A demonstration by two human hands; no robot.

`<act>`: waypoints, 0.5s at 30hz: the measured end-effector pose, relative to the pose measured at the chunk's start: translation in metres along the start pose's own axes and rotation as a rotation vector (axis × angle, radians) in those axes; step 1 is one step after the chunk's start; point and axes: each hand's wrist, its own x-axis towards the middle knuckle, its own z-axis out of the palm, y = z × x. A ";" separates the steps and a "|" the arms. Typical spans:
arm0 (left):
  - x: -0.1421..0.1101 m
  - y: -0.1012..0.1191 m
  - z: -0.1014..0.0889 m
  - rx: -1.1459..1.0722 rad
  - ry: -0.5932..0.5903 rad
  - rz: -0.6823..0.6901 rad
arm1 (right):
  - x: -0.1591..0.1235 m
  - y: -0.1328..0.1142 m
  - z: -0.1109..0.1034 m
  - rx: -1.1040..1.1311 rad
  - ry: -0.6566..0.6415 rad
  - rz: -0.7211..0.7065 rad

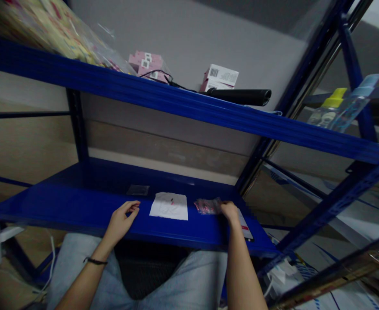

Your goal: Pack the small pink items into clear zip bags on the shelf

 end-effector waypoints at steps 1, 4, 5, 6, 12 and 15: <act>0.000 0.000 0.000 -0.005 0.006 -0.002 | -0.001 0.002 -0.003 0.044 0.006 -0.010; -0.001 -0.002 0.001 -0.023 0.015 -0.022 | -0.006 0.006 -0.011 0.137 0.045 -0.024; -0.001 -0.003 0.001 -0.031 0.017 -0.029 | -0.008 0.006 -0.015 0.138 0.057 -0.013; -0.001 -0.004 0.001 -0.039 0.020 -0.035 | -0.010 0.006 -0.019 0.126 0.064 0.004; 0.002 -0.003 0.002 -0.076 0.053 -0.071 | -0.030 -0.009 -0.037 0.417 -0.010 -0.005; -0.001 0.023 0.010 -0.111 0.025 -0.119 | -0.052 -0.029 -0.033 0.720 -0.089 -0.079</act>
